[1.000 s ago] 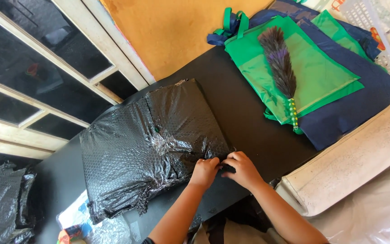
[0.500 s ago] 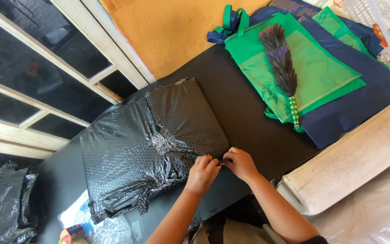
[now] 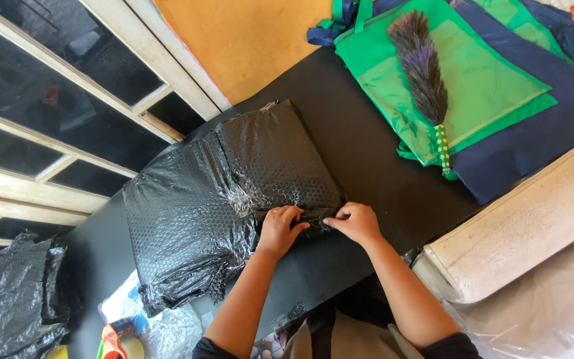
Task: Wrapping a pillow in black bubble wrap and securing it with clear tape.
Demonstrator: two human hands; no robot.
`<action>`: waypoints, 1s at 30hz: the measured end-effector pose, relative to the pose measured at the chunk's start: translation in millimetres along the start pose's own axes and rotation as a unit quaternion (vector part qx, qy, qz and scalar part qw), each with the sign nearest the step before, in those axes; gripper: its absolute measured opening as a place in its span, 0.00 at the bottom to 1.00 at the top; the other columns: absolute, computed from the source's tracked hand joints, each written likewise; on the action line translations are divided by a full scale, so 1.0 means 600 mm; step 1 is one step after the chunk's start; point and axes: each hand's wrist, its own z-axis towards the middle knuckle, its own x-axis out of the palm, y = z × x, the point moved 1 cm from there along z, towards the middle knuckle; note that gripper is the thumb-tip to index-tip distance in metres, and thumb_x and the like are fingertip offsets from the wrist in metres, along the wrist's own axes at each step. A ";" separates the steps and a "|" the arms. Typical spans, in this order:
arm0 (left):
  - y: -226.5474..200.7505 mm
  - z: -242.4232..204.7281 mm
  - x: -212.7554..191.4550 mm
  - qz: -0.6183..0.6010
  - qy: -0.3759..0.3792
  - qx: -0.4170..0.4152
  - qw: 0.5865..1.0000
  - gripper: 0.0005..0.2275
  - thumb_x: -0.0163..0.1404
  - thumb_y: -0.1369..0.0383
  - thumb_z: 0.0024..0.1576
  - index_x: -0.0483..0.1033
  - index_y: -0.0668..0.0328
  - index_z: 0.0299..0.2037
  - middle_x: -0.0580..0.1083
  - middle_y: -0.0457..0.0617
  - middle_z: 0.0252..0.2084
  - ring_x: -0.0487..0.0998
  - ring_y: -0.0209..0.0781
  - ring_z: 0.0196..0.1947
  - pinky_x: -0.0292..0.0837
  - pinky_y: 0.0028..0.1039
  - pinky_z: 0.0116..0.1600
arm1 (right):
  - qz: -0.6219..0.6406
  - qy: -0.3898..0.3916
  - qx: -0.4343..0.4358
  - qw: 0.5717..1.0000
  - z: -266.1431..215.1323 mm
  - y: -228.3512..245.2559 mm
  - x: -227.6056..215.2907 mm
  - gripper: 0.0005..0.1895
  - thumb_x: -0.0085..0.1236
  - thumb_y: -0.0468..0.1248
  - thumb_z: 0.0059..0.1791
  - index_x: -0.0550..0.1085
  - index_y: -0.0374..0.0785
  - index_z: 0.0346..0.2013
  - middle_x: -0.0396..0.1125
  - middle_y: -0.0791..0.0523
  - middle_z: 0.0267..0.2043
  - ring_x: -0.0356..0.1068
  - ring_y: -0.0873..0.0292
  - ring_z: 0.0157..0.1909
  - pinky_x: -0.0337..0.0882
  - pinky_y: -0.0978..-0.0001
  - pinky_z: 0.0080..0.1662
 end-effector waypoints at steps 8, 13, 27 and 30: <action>-0.024 -0.013 0.002 0.243 -0.042 0.176 0.953 0.13 0.56 0.65 0.57 0.77 0.33 0.51 0.75 0.46 0.49 0.82 0.50 0.50 0.73 0.46 0.56 | 0.064 0.013 0.079 0.995 0.014 -0.014 0.022 0.14 0.72 0.50 0.36 0.80 0.44 0.16 0.71 0.58 0.22 0.73 0.55 0.31 0.72 0.65 0.39; -0.004 0.002 0.007 0.216 -0.041 0.179 0.959 0.06 0.55 0.61 0.60 0.81 0.34 0.45 0.76 0.42 0.45 0.83 0.46 0.43 0.76 0.39 0.50 | 0.049 -0.130 -0.008 0.990 -0.056 -0.020 0.047 0.11 0.71 0.45 0.40 0.82 0.43 0.30 0.72 0.58 0.33 0.74 0.56 0.40 0.74 0.66 0.46; 0.000 0.012 -0.004 0.127 0.119 0.062 0.983 0.12 0.50 0.64 0.64 0.81 0.34 0.55 0.74 0.46 0.59 0.76 0.59 0.42 0.80 0.41 0.39 | 0.236 0.008 0.331 0.914 -0.413 -0.094 0.314 0.15 0.63 0.46 0.45 0.85 0.51 0.45 0.82 0.62 0.46 0.79 0.65 0.52 0.70 0.73 0.54; 0.004 0.009 -0.004 0.118 0.105 0.072 0.985 0.12 0.48 0.63 0.66 0.81 0.32 0.56 0.74 0.46 0.60 0.76 0.62 0.43 0.78 0.46 0.37 | 0.221 0.075 0.262 0.936 -0.423 -0.079 0.357 0.22 0.62 0.49 0.45 0.80 0.58 0.54 0.71 0.68 0.62 0.68 0.67 0.65 0.69 0.66 0.59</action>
